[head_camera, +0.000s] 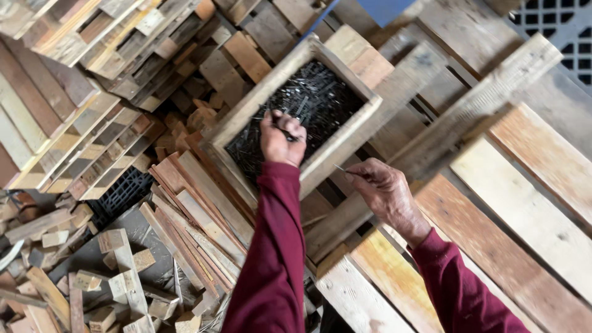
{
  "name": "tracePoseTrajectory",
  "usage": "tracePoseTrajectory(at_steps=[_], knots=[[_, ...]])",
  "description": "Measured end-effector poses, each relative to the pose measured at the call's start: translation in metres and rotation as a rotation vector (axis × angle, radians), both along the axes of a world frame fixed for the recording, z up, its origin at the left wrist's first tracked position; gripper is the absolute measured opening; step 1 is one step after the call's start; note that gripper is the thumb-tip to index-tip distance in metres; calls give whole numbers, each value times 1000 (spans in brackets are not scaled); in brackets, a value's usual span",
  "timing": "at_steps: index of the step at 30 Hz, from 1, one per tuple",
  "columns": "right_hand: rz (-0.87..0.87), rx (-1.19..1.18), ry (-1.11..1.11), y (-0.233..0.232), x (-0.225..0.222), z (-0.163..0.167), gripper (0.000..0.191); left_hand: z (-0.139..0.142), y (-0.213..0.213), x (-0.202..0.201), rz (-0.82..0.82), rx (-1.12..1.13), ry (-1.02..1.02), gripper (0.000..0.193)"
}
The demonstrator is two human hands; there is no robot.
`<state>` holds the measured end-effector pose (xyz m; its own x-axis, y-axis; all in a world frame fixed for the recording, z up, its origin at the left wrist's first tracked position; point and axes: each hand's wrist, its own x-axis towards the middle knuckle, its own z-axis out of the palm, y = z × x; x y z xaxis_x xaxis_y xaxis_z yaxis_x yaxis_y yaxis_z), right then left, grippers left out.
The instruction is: The person hammers nails into wooden pallet boards laid on a stack of pallets. They take handfuls of nails from a wooden nail box, position a nail on a board, and drive it in with a claw hammer, repeating across the pallet surface.
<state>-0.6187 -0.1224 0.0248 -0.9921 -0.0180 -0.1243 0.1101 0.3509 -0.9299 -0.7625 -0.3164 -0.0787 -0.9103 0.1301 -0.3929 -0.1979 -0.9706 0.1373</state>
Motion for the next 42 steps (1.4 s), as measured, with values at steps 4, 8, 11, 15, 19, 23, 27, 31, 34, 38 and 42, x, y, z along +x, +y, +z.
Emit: tracePoseTrajectory(at_steps=[4,8,11,15,19,23,27,31,34,38,42], knots=[[-109,-160,5,22,34,-1,10,15,13,14,-154,111,9,17],[-193,-244,51,46,81,13,11,54,71,86,-393,147,185,19],[-319,-267,99,72,129,31,7,90,125,150,-497,204,251,17],[-514,-320,110,119,207,50,10,121,187,232,-670,223,213,17],[-676,-261,67,165,300,55,10,130,234,309,-841,193,167,14],[-764,-77,5,206,395,58,7,125,272,386,-978,-14,106,11],[-749,-14,79,232,467,61,7,116,303,460,-1070,-22,87,13],[-696,83,67,257,521,74,8,114,333,519,-1125,25,100,28],[-691,83,53,270,548,78,9,116,350,547,-1149,16,59,34],[-755,-73,34,274,571,73,8,112,362,567,-1165,-190,47,21],[-825,-101,-43,268,580,62,6,99,367,570,-1235,-181,-21,32]])
